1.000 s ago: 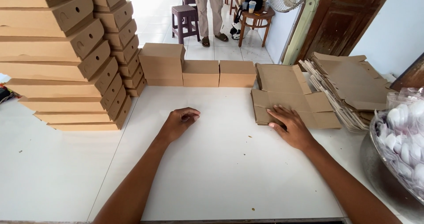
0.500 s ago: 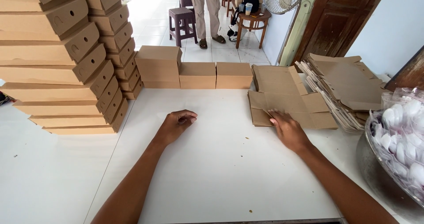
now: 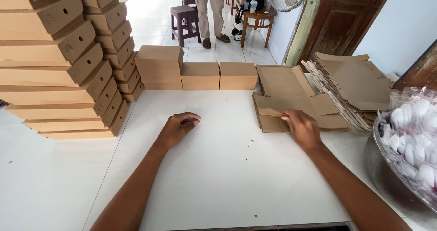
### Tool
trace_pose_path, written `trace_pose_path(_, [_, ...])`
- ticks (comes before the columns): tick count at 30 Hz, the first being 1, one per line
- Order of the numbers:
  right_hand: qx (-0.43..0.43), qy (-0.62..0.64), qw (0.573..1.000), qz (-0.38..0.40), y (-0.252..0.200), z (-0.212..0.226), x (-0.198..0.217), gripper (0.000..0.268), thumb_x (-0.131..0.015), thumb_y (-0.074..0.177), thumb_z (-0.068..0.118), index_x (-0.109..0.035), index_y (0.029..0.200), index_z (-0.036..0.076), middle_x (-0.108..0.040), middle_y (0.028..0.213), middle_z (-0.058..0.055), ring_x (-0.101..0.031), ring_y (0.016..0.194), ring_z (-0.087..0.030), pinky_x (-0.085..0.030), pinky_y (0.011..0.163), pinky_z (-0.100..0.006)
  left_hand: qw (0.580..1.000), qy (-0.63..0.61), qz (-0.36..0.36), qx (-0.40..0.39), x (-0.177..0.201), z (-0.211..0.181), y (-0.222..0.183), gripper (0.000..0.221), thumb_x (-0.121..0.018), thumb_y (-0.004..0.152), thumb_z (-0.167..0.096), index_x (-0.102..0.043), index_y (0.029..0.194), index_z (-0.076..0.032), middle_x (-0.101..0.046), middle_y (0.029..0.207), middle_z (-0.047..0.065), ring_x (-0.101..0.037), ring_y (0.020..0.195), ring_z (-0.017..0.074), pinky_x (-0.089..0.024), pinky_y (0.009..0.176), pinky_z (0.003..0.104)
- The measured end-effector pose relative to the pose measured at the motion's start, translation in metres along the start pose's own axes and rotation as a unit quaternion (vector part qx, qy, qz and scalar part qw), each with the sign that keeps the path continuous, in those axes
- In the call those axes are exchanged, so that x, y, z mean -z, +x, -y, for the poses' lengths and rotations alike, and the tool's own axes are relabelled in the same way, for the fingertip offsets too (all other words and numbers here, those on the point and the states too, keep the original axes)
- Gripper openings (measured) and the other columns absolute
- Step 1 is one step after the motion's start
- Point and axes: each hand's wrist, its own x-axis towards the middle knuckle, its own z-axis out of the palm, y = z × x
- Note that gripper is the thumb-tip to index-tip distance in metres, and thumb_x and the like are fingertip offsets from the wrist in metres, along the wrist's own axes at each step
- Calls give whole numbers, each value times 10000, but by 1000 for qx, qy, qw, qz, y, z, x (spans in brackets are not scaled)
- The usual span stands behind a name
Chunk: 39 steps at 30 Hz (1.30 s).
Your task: The person folds flat cardboard sheets into small rectangular boxes by hand. They fold the side flaps, tuck the tabs, and form the box shape, then place the finished box on a stack. The process is repeated with another sheet.
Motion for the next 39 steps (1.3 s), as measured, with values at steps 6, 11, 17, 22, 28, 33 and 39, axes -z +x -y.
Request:
trace_pose_path(6, [45,83,986,135,15,18,35,300,-674,922,-16,-692,1205,84,-719,1111,-139,-693,1092,-319,-579,905,-443,1000,-2,0,0,1,-2,0,230,-653,1000,-115,-745,1210,-99,-775,1143,153,-689,1168,286,-510,1076,414])
trace_pose_path(11, [-58,152,959,231,38,33,68,619,-642,819,-175,-621,1374,97,-579,1414,-231,-525,1357,-428,-499,1105,-518,1000,-11,1,1,1,1,2,233,-649,1001,-112,-746,1213,-105,-776,1141,140,-684,1156,265,-506,1067,406])
trace_pose_path(17, [-170,53,967,181,17,-15,19,544,-588,921,-144,-622,1416,79,-714,1268,-200,-697,1159,-343,-601,967,-465,1000,-19,-4,1,-1,7,3,229,-658,995,-108,-753,1203,-111,-781,1121,130,-686,1135,248,-509,1053,392])
trace_pose_path(22, [-215,52,971,93,45,12,67,522,-540,953,-198,-569,1452,-46,-702,1196,-339,-732,1027,-397,-632,846,-456,1000,-21,-9,-1,0,7,3,224,-660,996,-106,-757,1197,-111,-782,1106,129,-685,1113,242,-512,1041,393])
trace_pose_path(28, [-235,107,957,-132,59,2,82,195,-491,1137,-24,-601,1265,-122,-693,991,-389,-696,921,-523,-573,714,-565,1000,-21,-10,-15,-2,10,4,217,-660,994,-99,-758,1188,-106,-784,1090,133,-684,1076,242,-522,997,397])
trace_pose_path(33, [-67,149,963,-216,75,48,129,403,-405,1167,99,-513,1458,-157,-649,1324,-365,-684,1101,-502,-537,902,-528,998,-56,-41,5,-4,11,5,172,-680,971,-209,-796,1072,-131,-766,1019,-33,-657,936,80,-500,897,224])
trace_pose_path(39, [146,103,984,16,43,135,135,769,-532,689,-117,-566,1429,91,-676,1290,-117,-655,1109,-292,-535,998,-416,987,-58,-137,-58,4,21,10,235,-586,990,-24,-768,1111,-112,-796,1065,18,-721,1001,135,-541,876,254])
